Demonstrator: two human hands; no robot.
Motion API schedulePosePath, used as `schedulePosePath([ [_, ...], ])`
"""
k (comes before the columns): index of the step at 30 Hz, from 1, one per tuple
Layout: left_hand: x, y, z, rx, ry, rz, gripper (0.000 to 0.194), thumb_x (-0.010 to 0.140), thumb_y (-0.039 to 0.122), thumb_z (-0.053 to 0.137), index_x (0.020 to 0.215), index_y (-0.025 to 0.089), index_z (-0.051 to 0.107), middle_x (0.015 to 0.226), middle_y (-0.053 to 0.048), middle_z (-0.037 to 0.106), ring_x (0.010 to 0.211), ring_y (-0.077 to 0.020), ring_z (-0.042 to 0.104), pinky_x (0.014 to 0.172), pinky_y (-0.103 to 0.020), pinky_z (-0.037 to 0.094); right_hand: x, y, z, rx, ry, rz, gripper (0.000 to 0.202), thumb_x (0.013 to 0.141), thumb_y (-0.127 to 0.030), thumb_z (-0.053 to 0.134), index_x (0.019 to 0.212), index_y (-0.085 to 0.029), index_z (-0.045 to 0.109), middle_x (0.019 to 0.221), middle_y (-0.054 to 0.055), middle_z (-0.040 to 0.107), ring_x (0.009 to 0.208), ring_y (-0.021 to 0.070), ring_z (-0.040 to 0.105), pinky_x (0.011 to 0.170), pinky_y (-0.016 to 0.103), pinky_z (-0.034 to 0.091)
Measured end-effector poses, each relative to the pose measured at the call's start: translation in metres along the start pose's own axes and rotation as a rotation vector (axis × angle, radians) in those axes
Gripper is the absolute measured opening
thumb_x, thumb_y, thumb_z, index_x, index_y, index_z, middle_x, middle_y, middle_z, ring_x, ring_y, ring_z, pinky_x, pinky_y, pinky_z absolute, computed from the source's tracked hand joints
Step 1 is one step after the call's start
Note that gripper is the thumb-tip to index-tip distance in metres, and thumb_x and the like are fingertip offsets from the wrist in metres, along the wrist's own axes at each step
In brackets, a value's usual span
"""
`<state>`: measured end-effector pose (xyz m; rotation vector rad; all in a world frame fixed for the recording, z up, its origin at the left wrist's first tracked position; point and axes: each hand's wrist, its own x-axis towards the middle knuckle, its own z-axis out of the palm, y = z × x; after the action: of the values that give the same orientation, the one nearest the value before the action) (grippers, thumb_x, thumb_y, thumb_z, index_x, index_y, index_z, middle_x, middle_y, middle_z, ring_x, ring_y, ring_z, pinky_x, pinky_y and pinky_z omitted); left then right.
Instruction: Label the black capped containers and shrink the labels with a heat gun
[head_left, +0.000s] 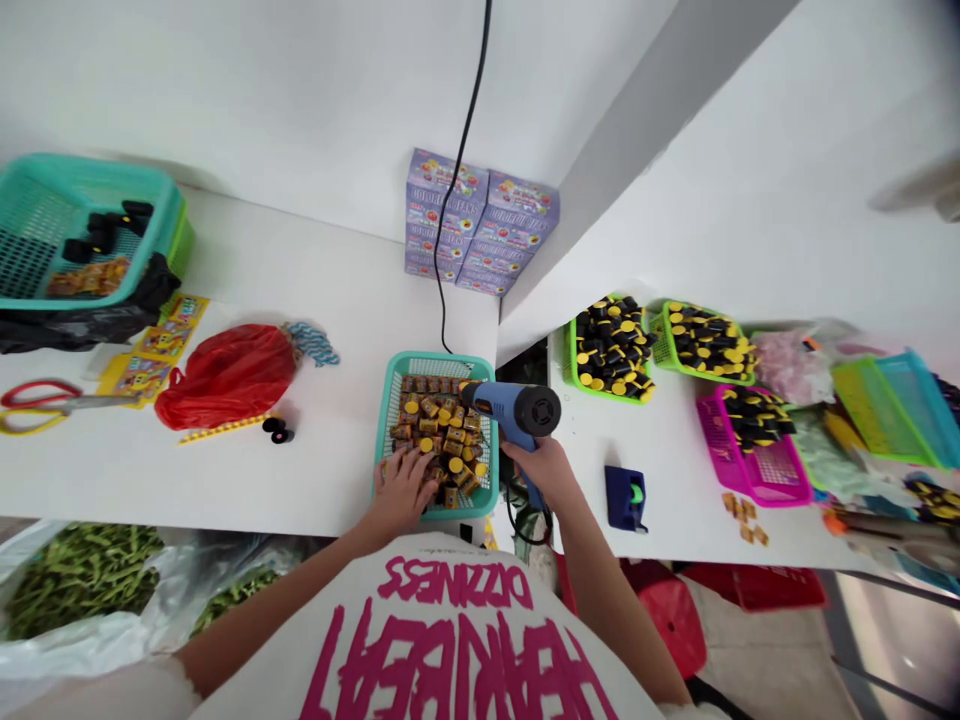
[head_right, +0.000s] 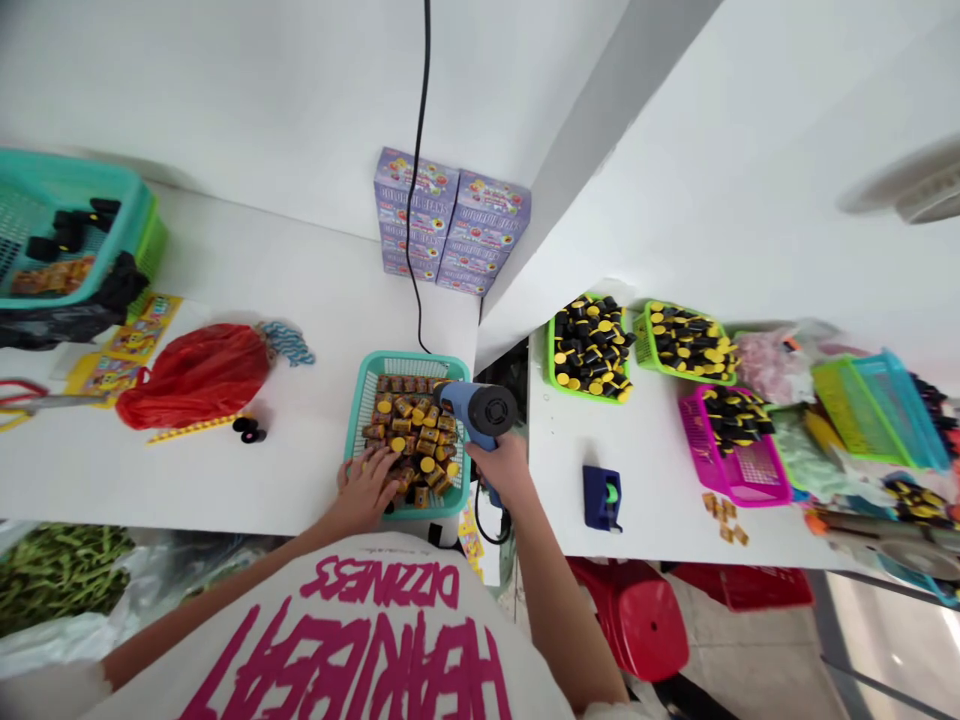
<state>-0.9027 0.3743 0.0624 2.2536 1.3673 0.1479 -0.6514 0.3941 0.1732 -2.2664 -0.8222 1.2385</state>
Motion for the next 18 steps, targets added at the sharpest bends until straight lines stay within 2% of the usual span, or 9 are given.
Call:
schedulePosePath([
  [4,-0.002,-0.016,-0.015,-0.023,0.031,-0.159,0.048,0.096,0.041,0.031,0.138,0.024,0.045,0.141,-0.008,0.049,0.131,-0.0307,0.035,0.103,-0.050,0.026,0.000,0.002,0.005,-0.001,-0.078,-0.004,0.021,0.067,-0.034,0.067,0.063,-0.017,0.057,0.041,-0.003,0.053,0.035,0.0110,0.047,0.037,0.022,0.039],
  [7,0.004,-0.030,-0.025,-0.040,0.062,-0.242,0.048,0.096,0.041,0.030,0.138,0.023,0.044,0.141,-0.011,0.048,0.131,-0.0322,0.035,0.102,-0.051,0.027,-0.001,0.011,0.001,0.003,-0.070,-0.009,0.021,0.067,-0.034,0.067,0.062,-0.018,0.056,0.040,-0.003,0.052,0.035,0.0109,0.047,0.037,0.021,0.038],
  [12,0.026,-0.044,-0.041,-0.060,0.148,-0.299,0.049,0.095,0.044,0.028,0.137,0.022,0.043,0.140,-0.011,0.049,0.131,-0.0325,0.034,0.101,-0.051,0.028,-0.002,0.017,-0.003,0.032,-0.008,-0.022,0.025,0.066,-0.037,0.068,0.057,-0.018,0.054,0.040,-0.002,0.053,0.034,0.0113,0.047,0.035,0.022,0.037],
  [18,0.040,-0.040,-0.044,-0.050,0.145,-0.278,0.049,0.096,0.046,0.027,0.136,0.023,0.042,0.140,-0.010,0.049,0.130,-0.0316,0.034,0.102,-0.051,0.028,0.017,0.011,0.015,0.138,-0.001,-0.018,0.022,0.069,-0.038,0.065,0.070,-0.017,0.058,0.047,-0.002,0.057,0.037,0.0110,0.049,0.039,0.023,0.040],
])
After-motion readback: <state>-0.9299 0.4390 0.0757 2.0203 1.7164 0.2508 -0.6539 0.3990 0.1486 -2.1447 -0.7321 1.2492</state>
